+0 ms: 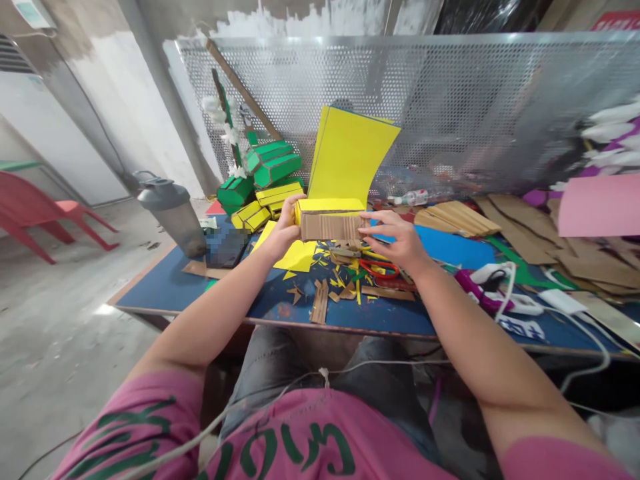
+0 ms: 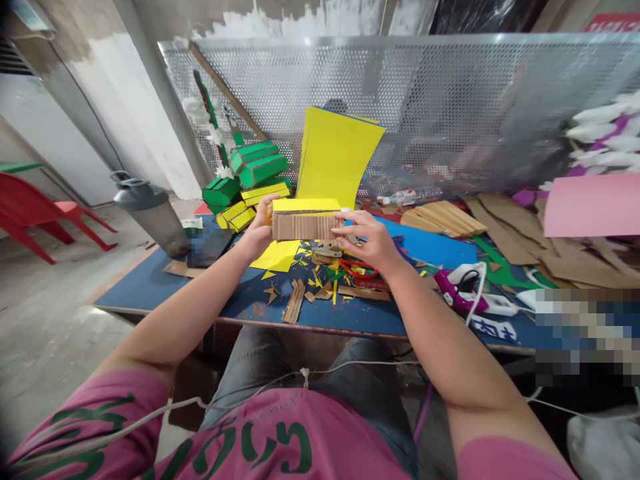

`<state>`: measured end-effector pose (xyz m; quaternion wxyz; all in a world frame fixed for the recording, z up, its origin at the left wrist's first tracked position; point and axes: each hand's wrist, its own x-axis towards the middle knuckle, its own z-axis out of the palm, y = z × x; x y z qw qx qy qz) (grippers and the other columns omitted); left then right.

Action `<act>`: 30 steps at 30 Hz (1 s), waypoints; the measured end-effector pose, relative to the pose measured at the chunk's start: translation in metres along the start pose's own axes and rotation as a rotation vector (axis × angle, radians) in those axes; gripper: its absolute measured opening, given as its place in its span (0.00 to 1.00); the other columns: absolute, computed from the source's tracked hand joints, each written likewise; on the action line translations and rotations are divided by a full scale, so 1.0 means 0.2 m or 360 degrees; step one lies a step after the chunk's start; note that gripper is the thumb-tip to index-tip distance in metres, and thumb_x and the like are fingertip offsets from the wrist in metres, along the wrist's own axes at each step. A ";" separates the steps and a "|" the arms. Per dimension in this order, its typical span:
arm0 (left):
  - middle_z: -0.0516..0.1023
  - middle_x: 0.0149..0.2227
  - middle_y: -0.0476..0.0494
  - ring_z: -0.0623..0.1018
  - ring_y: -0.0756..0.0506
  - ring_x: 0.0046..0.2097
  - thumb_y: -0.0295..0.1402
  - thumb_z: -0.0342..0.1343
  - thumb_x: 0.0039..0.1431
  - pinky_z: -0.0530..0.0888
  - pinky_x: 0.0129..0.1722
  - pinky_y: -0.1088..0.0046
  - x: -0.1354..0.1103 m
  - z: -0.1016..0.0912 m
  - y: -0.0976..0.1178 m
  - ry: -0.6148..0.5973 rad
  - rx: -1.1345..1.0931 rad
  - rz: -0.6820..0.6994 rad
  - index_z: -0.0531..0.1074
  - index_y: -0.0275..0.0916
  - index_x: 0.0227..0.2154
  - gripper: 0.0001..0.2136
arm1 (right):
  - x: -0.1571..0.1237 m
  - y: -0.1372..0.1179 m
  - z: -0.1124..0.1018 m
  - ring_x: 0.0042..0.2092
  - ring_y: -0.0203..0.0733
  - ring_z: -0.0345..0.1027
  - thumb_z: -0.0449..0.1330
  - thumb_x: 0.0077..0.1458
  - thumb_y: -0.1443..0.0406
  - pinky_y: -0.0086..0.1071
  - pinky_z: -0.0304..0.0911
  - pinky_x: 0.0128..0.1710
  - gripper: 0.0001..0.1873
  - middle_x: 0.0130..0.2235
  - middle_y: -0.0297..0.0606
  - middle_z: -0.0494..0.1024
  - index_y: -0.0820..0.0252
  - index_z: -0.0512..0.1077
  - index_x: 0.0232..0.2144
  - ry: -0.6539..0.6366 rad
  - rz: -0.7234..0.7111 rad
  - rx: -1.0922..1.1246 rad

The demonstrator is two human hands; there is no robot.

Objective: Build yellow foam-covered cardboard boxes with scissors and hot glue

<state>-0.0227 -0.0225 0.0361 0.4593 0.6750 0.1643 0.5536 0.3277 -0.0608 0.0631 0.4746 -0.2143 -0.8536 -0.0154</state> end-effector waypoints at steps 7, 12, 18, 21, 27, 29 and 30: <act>0.75 0.59 0.44 0.80 0.39 0.53 0.59 0.63 0.66 0.78 0.41 0.68 -0.04 0.06 0.10 0.0196 -0.0190 -0.0207 0.65 0.54 0.62 0.29 | 0.02 -0.01 0.00 0.68 0.57 0.81 0.69 0.73 0.62 0.64 0.75 0.69 0.14 0.68 0.37 0.85 0.39 0.88 0.56 -0.0030 0.0006 -0.0012; 0.76 0.59 0.43 0.81 0.37 0.59 0.51 0.70 0.65 0.79 0.58 0.60 -0.04 0.06 0.08 0.0220 -0.0050 -0.0114 0.63 0.53 0.64 0.31 | 0.02 -0.02 0.00 0.68 0.57 0.80 0.69 0.74 0.60 0.63 0.74 0.70 0.12 0.67 0.37 0.86 0.39 0.88 0.55 0.0019 -0.0020 -0.0042; 0.74 0.61 0.42 0.77 0.32 0.67 0.51 0.70 0.63 0.75 0.71 0.49 -0.01 0.02 0.03 0.0193 0.0134 0.0080 0.65 0.53 0.62 0.30 | 0.02 -0.06 0.03 0.65 0.59 0.81 0.71 0.72 0.54 0.63 0.75 0.70 0.10 0.63 0.40 0.87 0.40 0.87 0.53 0.0119 0.0157 0.0019; 0.72 0.63 0.41 0.75 0.31 0.68 0.53 0.69 0.64 0.71 0.74 0.46 -0.01 0.03 0.02 0.0153 0.0239 0.0181 0.65 0.54 0.62 0.30 | 0.00 -0.05 0.09 0.59 0.56 0.83 0.73 0.70 0.48 0.55 0.83 0.58 0.11 0.56 0.42 0.86 0.44 0.85 0.47 0.0355 0.0337 0.0121; 0.69 0.64 0.39 0.71 0.29 0.71 0.60 0.68 0.65 0.65 0.78 0.44 -0.03 0.08 0.02 0.0111 0.0451 0.0363 0.63 0.53 0.65 0.34 | -0.03 0.00 0.17 0.36 0.41 0.76 0.79 0.57 0.37 0.32 0.71 0.29 0.30 0.36 0.31 0.78 0.48 0.73 0.43 0.0511 0.0813 0.0563; 0.68 0.65 0.38 0.70 0.29 0.72 0.61 0.67 0.65 0.64 0.79 0.44 -0.04 0.09 0.02 0.0133 0.0505 0.0371 0.62 0.53 0.65 0.34 | -0.03 0.01 0.17 0.31 0.39 0.71 0.77 0.59 0.36 0.32 0.67 0.28 0.30 0.32 0.29 0.74 0.48 0.72 0.40 0.0537 0.0818 0.0641; 0.68 0.64 0.38 0.70 0.30 0.71 0.61 0.66 0.66 0.64 0.79 0.44 -0.04 0.09 0.02 0.0149 0.0525 0.0369 0.62 0.53 0.66 0.34 | -0.02 0.00 0.16 0.29 0.38 0.68 0.75 0.61 0.35 0.33 0.66 0.28 0.30 0.30 0.28 0.73 0.49 0.71 0.39 0.0550 0.0803 0.0668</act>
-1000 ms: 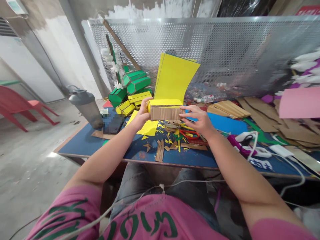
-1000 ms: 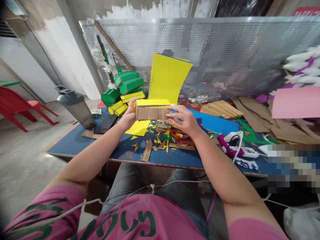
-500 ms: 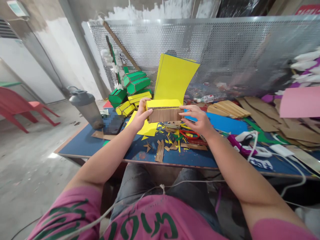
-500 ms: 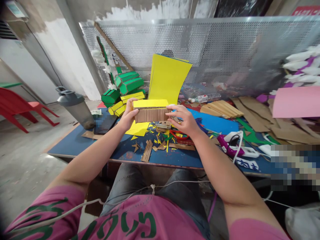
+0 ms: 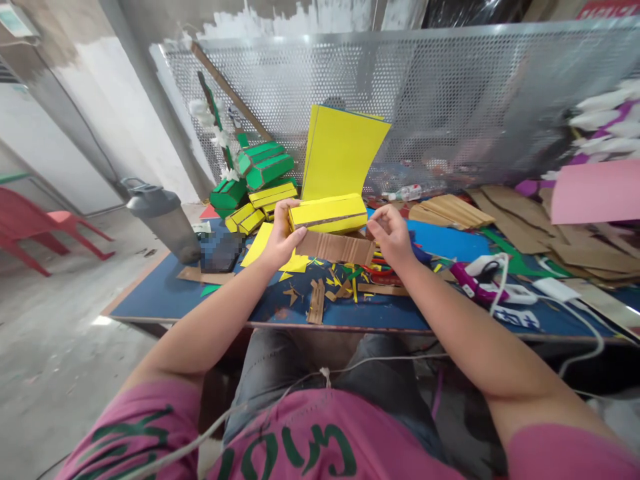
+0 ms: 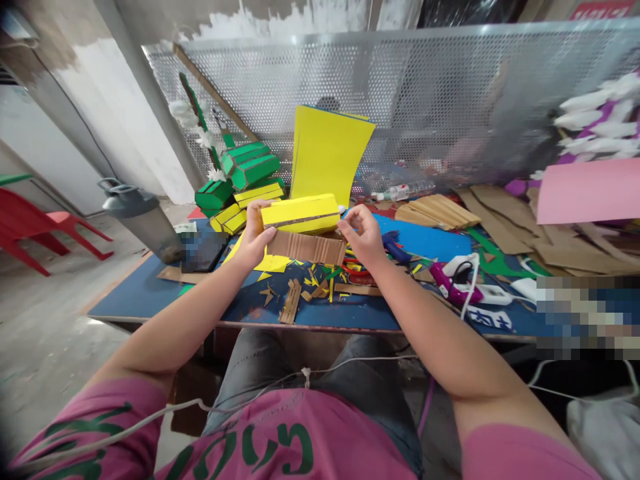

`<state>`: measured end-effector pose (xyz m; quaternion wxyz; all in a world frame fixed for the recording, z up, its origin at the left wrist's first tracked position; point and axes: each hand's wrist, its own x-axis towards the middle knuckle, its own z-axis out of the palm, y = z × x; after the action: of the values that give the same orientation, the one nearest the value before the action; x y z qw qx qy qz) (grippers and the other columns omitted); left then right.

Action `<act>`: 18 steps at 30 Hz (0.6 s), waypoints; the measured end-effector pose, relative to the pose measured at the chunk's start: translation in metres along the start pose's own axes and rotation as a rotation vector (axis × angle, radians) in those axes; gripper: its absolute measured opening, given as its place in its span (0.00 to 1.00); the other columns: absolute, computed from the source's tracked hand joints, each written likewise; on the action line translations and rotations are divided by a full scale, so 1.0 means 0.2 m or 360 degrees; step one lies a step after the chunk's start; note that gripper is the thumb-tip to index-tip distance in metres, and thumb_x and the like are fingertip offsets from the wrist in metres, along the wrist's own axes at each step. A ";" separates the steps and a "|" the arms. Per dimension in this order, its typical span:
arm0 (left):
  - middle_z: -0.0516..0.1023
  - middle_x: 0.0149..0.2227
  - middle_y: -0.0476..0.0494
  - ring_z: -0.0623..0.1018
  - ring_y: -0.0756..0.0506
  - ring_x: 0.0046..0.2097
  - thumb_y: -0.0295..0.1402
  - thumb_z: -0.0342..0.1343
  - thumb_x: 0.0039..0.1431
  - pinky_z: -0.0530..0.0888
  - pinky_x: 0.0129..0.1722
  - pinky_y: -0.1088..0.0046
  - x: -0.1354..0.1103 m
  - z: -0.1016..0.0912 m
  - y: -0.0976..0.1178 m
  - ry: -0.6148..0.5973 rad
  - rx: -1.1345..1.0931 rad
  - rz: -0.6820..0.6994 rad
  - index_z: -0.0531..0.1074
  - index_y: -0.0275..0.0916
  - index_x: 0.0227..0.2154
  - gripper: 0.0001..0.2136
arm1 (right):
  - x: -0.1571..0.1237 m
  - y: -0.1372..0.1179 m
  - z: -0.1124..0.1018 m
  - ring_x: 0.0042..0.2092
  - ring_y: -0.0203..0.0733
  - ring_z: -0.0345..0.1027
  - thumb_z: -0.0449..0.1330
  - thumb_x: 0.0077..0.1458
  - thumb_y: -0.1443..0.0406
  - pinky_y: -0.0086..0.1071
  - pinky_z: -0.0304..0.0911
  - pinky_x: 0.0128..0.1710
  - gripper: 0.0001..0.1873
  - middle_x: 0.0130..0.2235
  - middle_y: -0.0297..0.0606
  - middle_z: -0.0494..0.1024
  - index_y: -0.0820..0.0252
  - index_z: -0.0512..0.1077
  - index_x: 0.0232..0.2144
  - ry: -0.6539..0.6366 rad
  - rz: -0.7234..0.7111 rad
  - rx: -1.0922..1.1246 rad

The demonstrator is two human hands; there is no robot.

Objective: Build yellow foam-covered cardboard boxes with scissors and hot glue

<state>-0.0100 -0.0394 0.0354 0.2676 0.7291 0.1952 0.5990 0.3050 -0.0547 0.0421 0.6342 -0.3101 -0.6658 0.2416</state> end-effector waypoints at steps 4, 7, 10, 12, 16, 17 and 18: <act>0.67 0.63 0.40 0.71 0.31 0.68 0.59 0.65 0.68 0.66 0.77 0.44 -0.01 0.00 0.00 0.0089 0.0037 -0.0023 0.62 0.54 0.65 0.31 | 0.00 -0.05 -0.03 0.29 0.40 0.68 0.72 0.62 0.32 0.36 0.65 0.28 0.31 0.29 0.31 0.75 0.49 0.74 0.37 -0.0063 -0.0046 0.0027; 0.67 0.62 0.41 0.72 0.32 0.66 0.59 0.65 0.69 0.67 0.76 0.45 -0.01 -0.01 -0.01 0.0158 0.0019 -0.0065 0.62 0.55 0.65 0.30 | 0.00 -0.07 -0.03 0.29 0.41 0.69 0.77 0.58 0.35 0.37 0.65 0.27 0.29 0.29 0.32 0.76 0.49 0.76 0.37 -0.0138 -0.0045 -0.0093; 0.67 0.61 0.42 0.73 0.32 0.65 0.59 0.65 0.69 0.68 0.75 0.46 -0.01 -0.01 -0.01 0.0155 0.0003 -0.0096 0.61 0.55 0.65 0.30 | 0.00 -0.08 -0.02 0.28 0.40 0.69 0.79 0.56 0.38 0.36 0.66 0.27 0.28 0.29 0.31 0.78 0.49 0.77 0.38 -0.0128 -0.0030 -0.0176; 0.67 0.62 0.42 0.73 0.33 0.65 0.57 0.65 0.70 0.68 0.75 0.46 -0.01 -0.01 -0.02 0.0124 -0.0017 -0.0076 0.62 0.56 0.65 0.29 | 0.01 -0.07 -0.01 0.29 0.40 0.71 0.80 0.55 0.39 0.36 0.68 0.28 0.28 0.30 0.31 0.80 0.50 0.77 0.37 -0.0075 -0.0021 -0.0171; 0.66 0.67 0.40 0.69 0.30 0.73 0.60 0.67 0.68 0.64 0.79 0.44 -0.02 -0.01 -0.04 0.0042 0.0014 -0.0022 0.62 0.56 0.68 0.34 | 0.02 -0.04 0.00 0.29 0.41 0.72 0.80 0.54 0.39 0.36 0.69 0.29 0.28 0.29 0.31 0.80 0.50 0.77 0.36 0.0064 -0.0020 -0.0153; 0.65 0.68 0.39 0.68 0.29 0.74 0.62 0.67 0.66 0.63 0.80 0.43 -0.02 -0.01 -0.04 0.0013 0.0028 -0.0017 0.62 0.56 0.69 0.37 | 0.02 -0.03 0.00 0.29 0.41 0.72 0.80 0.54 0.39 0.37 0.70 0.29 0.28 0.30 0.31 0.80 0.50 0.77 0.36 0.0104 -0.0031 -0.0156; 0.65 0.69 0.38 0.67 0.28 0.75 0.64 0.68 0.65 0.62 0.80 0.42 -0.02 -0.01 -0.04 -0.0016 0.0038 -0.0011 0.62 0.56 0.70 0.39 | 0.02 -0.03 0.00 0.30 0.41 0.73 0.80 0.54 0.39 0.37 0.71 0.29 0.28 0.30 0.32 0.80 0.50 0.77 0.36 0.0138 -0.0042 -0.0161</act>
<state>-0.0116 -0.0350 0.0274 0.2619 0.7346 0.2035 0.5920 0.3044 -0.0560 0.0490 0.6491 -0.3430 -0.6531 0.1857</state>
